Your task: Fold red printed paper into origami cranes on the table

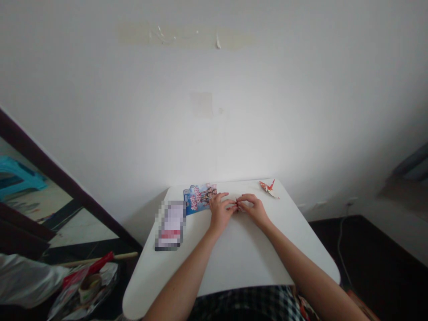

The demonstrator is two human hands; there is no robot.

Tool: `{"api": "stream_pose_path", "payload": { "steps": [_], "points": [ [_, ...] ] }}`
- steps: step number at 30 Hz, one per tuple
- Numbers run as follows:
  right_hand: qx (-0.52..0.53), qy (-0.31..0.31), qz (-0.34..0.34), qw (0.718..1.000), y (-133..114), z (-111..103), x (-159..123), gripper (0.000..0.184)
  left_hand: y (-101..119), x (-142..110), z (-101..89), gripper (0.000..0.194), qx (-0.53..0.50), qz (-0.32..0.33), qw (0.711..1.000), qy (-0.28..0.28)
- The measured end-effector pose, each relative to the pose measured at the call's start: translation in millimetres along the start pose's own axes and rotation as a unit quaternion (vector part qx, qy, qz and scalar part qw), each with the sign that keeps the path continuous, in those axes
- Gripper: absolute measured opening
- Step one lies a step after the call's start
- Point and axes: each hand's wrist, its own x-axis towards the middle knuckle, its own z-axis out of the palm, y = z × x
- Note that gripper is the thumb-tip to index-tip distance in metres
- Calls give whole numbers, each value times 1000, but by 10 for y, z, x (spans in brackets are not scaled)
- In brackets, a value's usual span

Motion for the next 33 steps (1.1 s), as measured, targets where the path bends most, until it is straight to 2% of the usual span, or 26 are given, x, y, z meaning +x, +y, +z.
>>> {"api": "stream_pose_path", "payload": {
  "steps": [8,12,23,27,33],
  "points": [
    [-19,16,-28,999,-28,-7,-3,15,-10,1,-1,11,-9,14,1000,-3],
    [-44,39,-10,998,-54,20,-29,14,-20,0,23,7,-9,16,1000,3],
    [-81,27,-26,996,-140,41,-77,5,-1,-2,12,12,-33,14,999,14],
    [-80,15,-26,996,-146,52,-88,15,-19,3,22,14,-36,-4,999,17],
    [-56,14,-12,998,-101,58,-78,17,-38,20,15,8,-41,-16,999,10]
  ]
}}
